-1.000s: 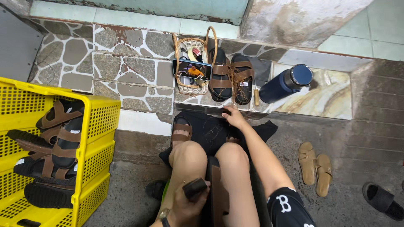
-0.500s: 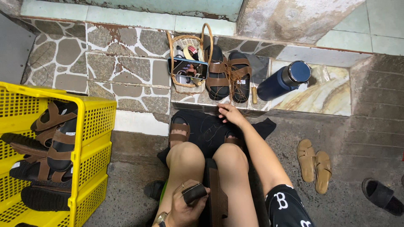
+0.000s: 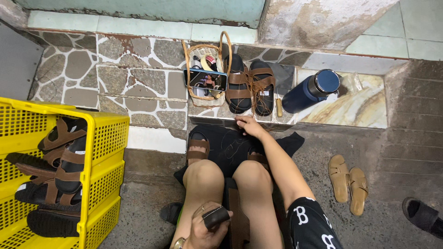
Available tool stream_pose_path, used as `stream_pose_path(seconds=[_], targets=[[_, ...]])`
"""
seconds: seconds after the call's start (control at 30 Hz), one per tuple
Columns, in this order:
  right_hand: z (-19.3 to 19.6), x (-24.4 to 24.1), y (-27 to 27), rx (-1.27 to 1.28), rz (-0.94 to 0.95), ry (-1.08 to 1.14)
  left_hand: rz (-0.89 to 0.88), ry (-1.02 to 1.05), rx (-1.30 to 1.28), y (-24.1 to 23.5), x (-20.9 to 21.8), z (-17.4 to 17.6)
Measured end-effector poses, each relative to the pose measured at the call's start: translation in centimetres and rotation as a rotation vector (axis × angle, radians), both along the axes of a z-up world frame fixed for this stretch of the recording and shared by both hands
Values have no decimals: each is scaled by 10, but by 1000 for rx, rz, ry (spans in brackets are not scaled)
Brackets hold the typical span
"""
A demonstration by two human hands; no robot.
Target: The person sits on the ground and sews a brown sandal using a needle and thread. They repeatedly push the needle through the sandal strap and pull the thread to stitch it.
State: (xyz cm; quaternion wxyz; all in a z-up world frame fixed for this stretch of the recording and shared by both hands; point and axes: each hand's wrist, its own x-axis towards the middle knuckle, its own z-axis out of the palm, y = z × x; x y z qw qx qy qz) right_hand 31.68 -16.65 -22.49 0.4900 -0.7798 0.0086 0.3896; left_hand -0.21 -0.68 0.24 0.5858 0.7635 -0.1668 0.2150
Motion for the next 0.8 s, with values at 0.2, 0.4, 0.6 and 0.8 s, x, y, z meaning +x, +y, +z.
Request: stream_pose_path(seconds=[0.2,0.4,0.6,0.8], targets=[[13,-4,2,79,-50,-94,22,42,32,-3,-11,-10],[11,3,21,-128,94,-204,23,64,36,-2,-12,-10],[-2,9,21,-228,262,-184,45,73,47,-5,-12,-14],[16,2,15,12,196,-220,41,92,46,0,-12,-9]])
